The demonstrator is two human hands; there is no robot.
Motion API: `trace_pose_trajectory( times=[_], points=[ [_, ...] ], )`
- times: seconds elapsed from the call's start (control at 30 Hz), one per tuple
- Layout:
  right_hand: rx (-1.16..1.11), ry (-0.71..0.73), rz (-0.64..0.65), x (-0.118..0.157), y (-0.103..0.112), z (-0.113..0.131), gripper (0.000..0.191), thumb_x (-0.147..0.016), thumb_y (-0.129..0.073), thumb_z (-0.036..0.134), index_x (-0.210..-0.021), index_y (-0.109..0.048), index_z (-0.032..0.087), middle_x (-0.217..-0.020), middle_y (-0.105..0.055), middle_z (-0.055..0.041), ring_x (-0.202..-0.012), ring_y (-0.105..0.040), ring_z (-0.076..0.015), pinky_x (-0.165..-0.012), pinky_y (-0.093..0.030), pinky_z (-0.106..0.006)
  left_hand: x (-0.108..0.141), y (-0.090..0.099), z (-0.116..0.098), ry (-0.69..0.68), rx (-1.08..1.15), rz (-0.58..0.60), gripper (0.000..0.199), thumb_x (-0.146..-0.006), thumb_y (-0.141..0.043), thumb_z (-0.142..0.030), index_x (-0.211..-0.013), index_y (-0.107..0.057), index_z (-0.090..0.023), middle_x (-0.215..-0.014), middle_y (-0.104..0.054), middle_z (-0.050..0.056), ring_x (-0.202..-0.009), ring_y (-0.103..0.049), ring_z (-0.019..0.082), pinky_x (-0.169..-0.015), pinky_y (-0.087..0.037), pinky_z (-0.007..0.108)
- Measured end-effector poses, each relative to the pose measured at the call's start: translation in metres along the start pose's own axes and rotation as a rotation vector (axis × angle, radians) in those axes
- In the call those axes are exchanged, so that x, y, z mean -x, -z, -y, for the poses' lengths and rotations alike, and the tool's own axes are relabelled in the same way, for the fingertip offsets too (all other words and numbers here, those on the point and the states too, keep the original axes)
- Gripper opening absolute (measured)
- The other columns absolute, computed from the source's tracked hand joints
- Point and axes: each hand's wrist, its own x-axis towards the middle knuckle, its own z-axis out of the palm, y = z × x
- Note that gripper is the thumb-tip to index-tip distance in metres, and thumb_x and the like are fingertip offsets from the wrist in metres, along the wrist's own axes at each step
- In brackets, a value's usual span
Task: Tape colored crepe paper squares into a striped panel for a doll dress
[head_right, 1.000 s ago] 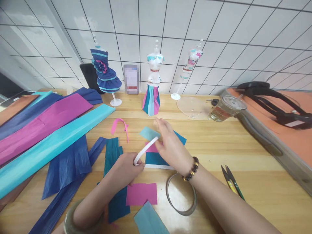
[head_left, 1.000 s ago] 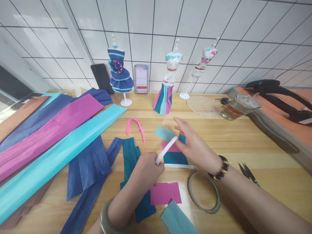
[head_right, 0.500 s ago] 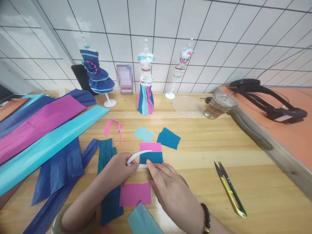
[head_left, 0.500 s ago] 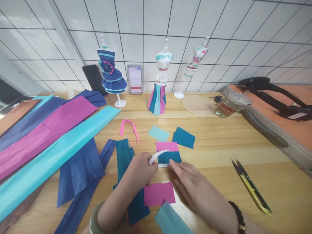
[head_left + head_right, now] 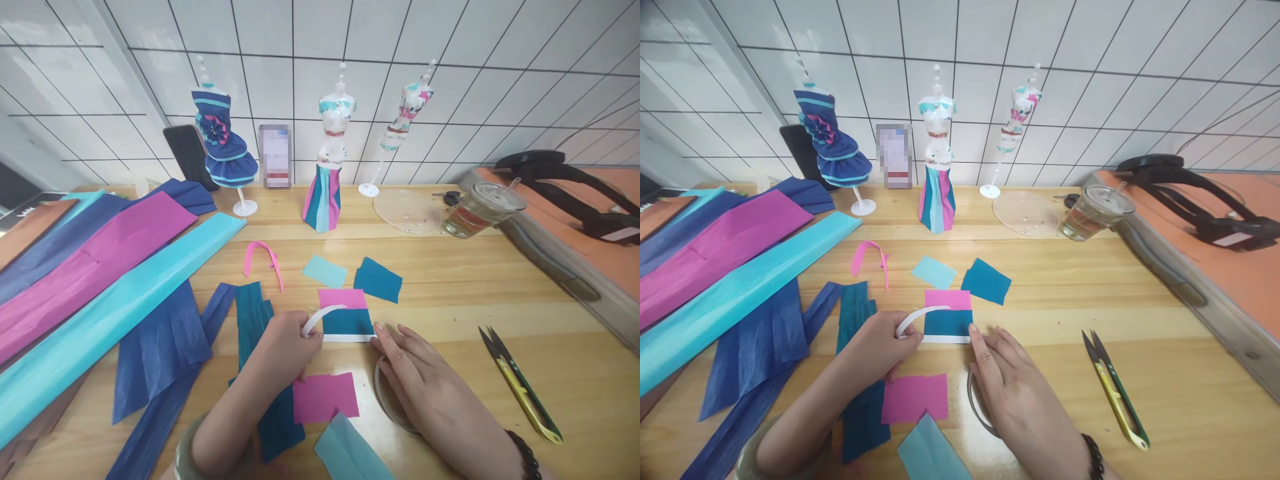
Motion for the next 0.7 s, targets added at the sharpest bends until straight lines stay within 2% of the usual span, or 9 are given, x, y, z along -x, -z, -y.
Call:
trace_pose_trajectory(
  times=[0.17,0.3,0.5,0.7],
  points=[
    [-0.041,-0.008,0.014,-0.005,0.004,-0.001,0.036,-0.091,-0.036,0.013,-0.125,-0.045,0.003,-0.097,-0.066,-0.0177,-0.095,-0.059,-0.026,-0.086,-0.048,-0.049,0.001,0.0,0.0,0.001,-0.003,-0.006,0.016,-0.074,-0.045,-0.028,-0.06,-0.045,-0.021,-0.031,-0.043,-0.008,-0.029,-0.05,0.012,-0.031,-0.032,0.016],
    [-0.119,0.003,0.048,-0.011,0.006,0.002,0.033,-0.089,-0.04,0.01,-0.119,-0.05,0.003,-0.094,-0.066,-0.0163,-0.092,-0.058,-0.0251,-0.082,-0.048,-0.045,0.001,0.001,0.002,0.008,0.038,0.037,0.016,-0.075,-0.044,-0.028,-0.062,-0.046,-0.02,-0.034,-0.046,-0.007,-0.031,-0.052,0.012,-0.031,-0.034,0.017],
    [-0.242,0.037,0.143,-0.025,-0.001,0.021,0.026,-0.088,-0.044,0.01,-0.11,-0.057,0.015,-0.115,-0.061,-0.009,-0.103,-0.052,-0.0238,-0.087,-0.045,-0.041,0.0,0.001,0.002,0.036,0.091,0.069,0.012,-0.073,-0.044,-0.023,-0.061,-0.044,-0.02,-0.045,-0.053,-0.006,-0.028,-0.049,0.01,-0.026,-0.032,0.016],
    [-0.221,0.088,0.153,-0.032,-0.009,0.026,0.025,-0.085,-0.046,0.007,-0.107,-0.057,0.014,-0.117,-0.06,-0.009,-0.098,-0.052,-0.0227,-0.081,-0.046,-0.037,0.0,0.004,0.004,0.036,0.128,0.062,0.013,-0.072,-0.047,-0.022,-0.06,-0.043,-0.02,-0.042,-0.051,-0.007,-0.028,-0.049,0.009,-0.026,-0.032,0.015]
  ],
)
